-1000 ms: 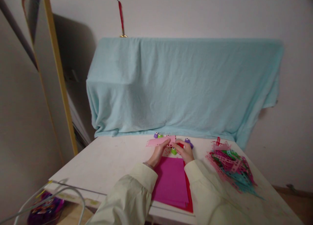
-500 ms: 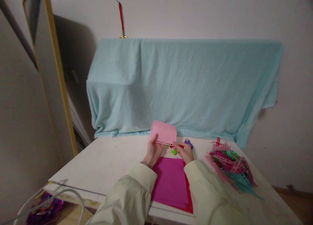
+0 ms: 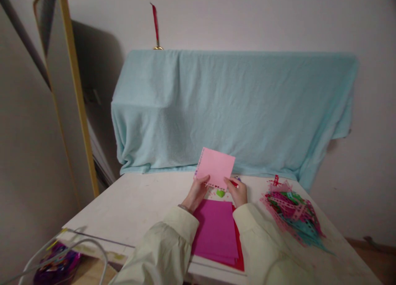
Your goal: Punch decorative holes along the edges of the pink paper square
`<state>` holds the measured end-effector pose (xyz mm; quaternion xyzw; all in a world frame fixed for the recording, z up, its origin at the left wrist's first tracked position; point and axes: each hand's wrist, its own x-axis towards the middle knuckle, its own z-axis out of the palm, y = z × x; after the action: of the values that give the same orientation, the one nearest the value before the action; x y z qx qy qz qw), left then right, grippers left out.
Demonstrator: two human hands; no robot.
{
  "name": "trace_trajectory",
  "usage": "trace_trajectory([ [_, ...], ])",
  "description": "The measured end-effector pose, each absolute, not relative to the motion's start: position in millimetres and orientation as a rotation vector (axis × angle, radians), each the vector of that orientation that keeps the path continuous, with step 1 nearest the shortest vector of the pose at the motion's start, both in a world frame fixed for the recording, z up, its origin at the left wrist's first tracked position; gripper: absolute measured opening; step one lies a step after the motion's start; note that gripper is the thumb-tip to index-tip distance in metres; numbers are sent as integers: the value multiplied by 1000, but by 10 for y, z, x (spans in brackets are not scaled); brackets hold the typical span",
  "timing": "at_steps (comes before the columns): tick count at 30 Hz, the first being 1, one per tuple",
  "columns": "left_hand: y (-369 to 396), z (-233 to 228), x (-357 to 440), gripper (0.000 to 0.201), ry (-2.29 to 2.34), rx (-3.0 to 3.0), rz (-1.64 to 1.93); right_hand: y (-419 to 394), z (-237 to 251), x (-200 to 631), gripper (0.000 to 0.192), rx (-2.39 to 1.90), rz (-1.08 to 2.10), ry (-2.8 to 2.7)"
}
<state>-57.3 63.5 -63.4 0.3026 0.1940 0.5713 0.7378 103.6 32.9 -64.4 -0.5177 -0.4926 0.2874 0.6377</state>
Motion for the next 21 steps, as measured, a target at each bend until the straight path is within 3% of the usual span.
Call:
trace_trajectory([
  [14, 688, -885, -492, 42, 540, 905, 1151, 321, -621, 1049, 46, -1270, 342, -1072],
  [21, 729, -942, -507, 27, 603, 880, 1182, 314, -607, 1046, 48, -1277, 333, -1049],
])
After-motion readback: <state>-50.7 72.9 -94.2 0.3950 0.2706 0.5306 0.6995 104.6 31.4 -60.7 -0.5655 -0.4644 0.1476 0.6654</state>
